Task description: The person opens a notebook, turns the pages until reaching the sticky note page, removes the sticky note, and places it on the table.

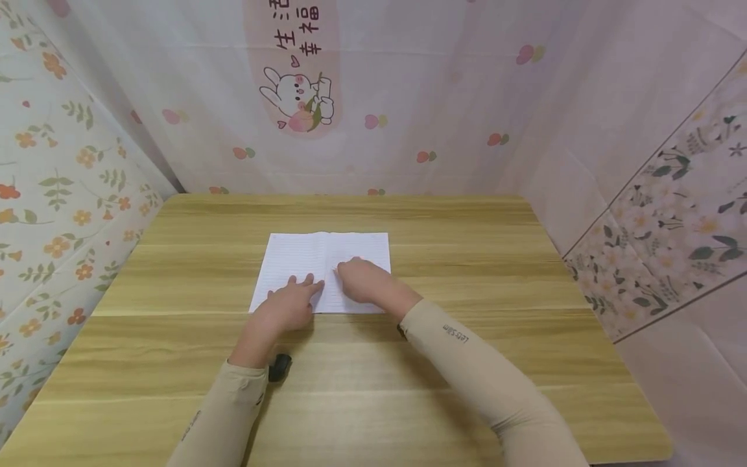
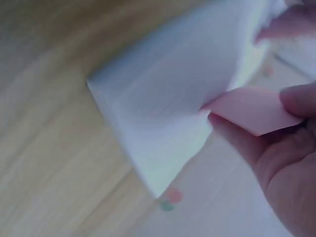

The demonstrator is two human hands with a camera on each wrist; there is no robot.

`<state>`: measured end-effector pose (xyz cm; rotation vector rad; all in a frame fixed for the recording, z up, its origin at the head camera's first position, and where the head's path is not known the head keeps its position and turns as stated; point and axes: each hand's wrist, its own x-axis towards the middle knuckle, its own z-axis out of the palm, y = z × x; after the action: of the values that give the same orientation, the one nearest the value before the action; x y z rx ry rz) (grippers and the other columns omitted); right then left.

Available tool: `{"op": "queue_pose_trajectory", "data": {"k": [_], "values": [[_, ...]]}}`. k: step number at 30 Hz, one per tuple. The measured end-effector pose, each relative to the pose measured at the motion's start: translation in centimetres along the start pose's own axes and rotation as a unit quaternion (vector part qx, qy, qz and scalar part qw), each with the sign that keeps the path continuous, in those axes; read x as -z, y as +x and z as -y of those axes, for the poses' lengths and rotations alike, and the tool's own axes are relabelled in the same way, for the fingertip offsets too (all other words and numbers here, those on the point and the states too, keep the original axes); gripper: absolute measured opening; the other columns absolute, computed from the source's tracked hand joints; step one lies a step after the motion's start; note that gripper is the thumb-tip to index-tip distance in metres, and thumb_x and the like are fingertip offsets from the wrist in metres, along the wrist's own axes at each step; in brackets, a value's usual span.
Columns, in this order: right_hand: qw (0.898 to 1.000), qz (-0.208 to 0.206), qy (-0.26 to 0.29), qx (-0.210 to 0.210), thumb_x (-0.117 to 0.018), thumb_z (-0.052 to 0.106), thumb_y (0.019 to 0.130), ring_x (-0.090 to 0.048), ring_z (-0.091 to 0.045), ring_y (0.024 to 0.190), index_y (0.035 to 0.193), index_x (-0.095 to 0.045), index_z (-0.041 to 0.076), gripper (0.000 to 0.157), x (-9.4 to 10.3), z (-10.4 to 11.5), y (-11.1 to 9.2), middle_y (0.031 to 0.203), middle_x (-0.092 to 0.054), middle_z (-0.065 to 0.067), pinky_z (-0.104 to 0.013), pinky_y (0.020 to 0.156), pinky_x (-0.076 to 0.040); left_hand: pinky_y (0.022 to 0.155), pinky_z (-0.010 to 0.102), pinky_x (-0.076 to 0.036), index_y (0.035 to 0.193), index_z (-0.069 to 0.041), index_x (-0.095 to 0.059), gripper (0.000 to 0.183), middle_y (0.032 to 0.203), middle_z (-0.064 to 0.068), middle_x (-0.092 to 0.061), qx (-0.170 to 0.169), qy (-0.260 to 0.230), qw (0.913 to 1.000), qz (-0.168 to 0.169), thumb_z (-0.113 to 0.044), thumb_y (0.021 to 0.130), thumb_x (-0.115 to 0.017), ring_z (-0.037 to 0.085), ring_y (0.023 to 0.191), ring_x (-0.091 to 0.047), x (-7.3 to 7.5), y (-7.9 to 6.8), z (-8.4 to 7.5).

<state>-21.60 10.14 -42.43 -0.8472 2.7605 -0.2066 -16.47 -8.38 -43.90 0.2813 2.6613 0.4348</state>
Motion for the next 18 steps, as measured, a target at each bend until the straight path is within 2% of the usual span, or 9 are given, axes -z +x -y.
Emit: {"op": "queue_pose_trajectory", "data": {"k": [2,4,5,8,11,12,15,17,18], "values": [[0.993,-0.019,0.108,-0.038,-0.041,0.014,0.113,-0.073,-0.032,0.098,0.134,-0.066,-0.007,0.039,1.2,-1.5,0.2,0.122,-0.074,-0.027,-0.046,0.097,-0.06,0.117,0.086,-0.024,0.166,-0.017,-0.04,0.064,0.177,0.015,-0.025,0.0,-0.001,1.0,0.003,-0.006,0.103,-0.051,0.05,0.163,-0.019,0.0,-0.1,0.0],[0.979,-0.046,0.187,-0.069,-0.039,0.017,0.113,-0.067,-0.024,0.09,0.142,-0.061,-0.007,0.044,2.5,-3.1,-0.1,0.124,-0.072,-0.025,-0.042,0.093,-0.058,0.117,0.086,-0.023,0.166,-0.016,-0.039,0.065,0.177,0.016,-0.025,0.0,-0.001,1.0,0.004,-0.006,0.103,-0.051,0.05,0.164,-0.018,0.0,-0.1,0.0],[0.97,-0.056,0.222,-0.084,-0.038,0.02,0.113,-0.059,-0.021,0.078,0.144,-0.059,-0.008,0.046,3.2,-3.9,-0.4,0.112,-0.072,-0.024,-0.04,0.085,-0.056,0.118,0.086,-0.023,0.166,-0.016,-0.039,0.065,0.177,0.015,-0.025,0.0,-0.002,1.0,0.004,-0.006,0.103,-0.051,0.049,0.164,-0.018,0.0,-0.1,0.0],[0.957,-0.08,0.257,-0.105,-0.034,0.023,0.114,-0.045,-0.013,0.066,0.146,-0.054,-0.01,0.05,5.0,-6.2,-1.2,0.087,-0.059,-0.013,-0.036,0.075,-0.049,0.118,0.086,-0.022,0.167,-0.016,-0.037,0.065,0.177,0.015,-0.024,-0.003,-0.001,1.0,0.003,-0.006,0.104,-0.05,0.049,0.164,-0.017,0.0,0.0,0.0],[0.967,-0.087,0.213,-0.111,-0.032,0.02,0.115,-0.042,-0.018,0.062,0.152,-0.05,-0.009,0.05,5.9,-8.3,-1.7,0.077,-0.05,-0.01,-0.04,0.071,-0.047,0.118,0.086,-0.023,0.167,-0.016,-0.037,0.065,0.177,0.015,-0.024,-0.006,0.0,1.0,0.001,-0.006,0.104,-0.05,0.05,0.164,-0.017,0.0,0.0,0.1],[0.973,-0.09,0.181,-0.11,-0.032,0.018,0.115,-0.052,-0.02,0.069,0.151,-0.051,-0.008,0.049,5.9,-8.9,-1.8,0.084,-0.057,-0.013,-0.042,0.078,-0.052,0.118,0.086,-0.023,0.167,-0.016,-0.037,0.065,0.177,0.016,-0.024,-0.006,0.0,1.0,0.001,-0.006,0.104,-0.05,0.05,0.164,-0.017,0.0,0.1,0.1],[0.988,-0.071,0.076,-0.112,-0.032,0.015,0.114,-0.069,-0.038,0.109,0.152,-0.05,-0.007,0.047,5.4,-10.6,-2.1,0.119,-0.069,-0.027,-0.052,0.105,-0.056,0.118,0.086,-0.023,0.167,-0.016,-0.037,0.063,0.177,0.015,-0.024,-0.007,0.0,1.0,0.002,-0.007,0.106,-0.048,0.051,0.164,-0.017,-0.1,0.1,0.2],[0.993,-0.048,0.011,-0.112,-0.032,0.014,0.114,-0.058,-0.045,0.14,0.149,-0.051,-0.008,0.046,4.7,-11.6,-2.5,0.145,-0.061,-0.03,-0.057,0.122,-0.044,0.118,0.086,-0.023,0.167,-0.016,-0.037,0.063,0.178,0.015,-0.024,-0.007,0.001,1.0,0.003,-0.008,0.106,-0.047,0.05,0.164,-0.018,-0.1,0.1,0.2],[0.993,-0.037,-0.014,-0.109,-0.033,0.013,0.114,-0.051,-0.047,0.147,0.149,-0.05,-0.009,0.046,4.3,-12.1,-2.6,0.153,-0.055,-0.031,-0.058,0.125,-0.04,0.118,0.086,-0.023,0.167,-0.016,-0.037,0.063,0.177,0.015,-0.024,-0.007,0.001,1.0,0.003,-0.008,0.106,-0.047,0.05,0.164,-0.018,-0.2,0.1,0.2]]}}
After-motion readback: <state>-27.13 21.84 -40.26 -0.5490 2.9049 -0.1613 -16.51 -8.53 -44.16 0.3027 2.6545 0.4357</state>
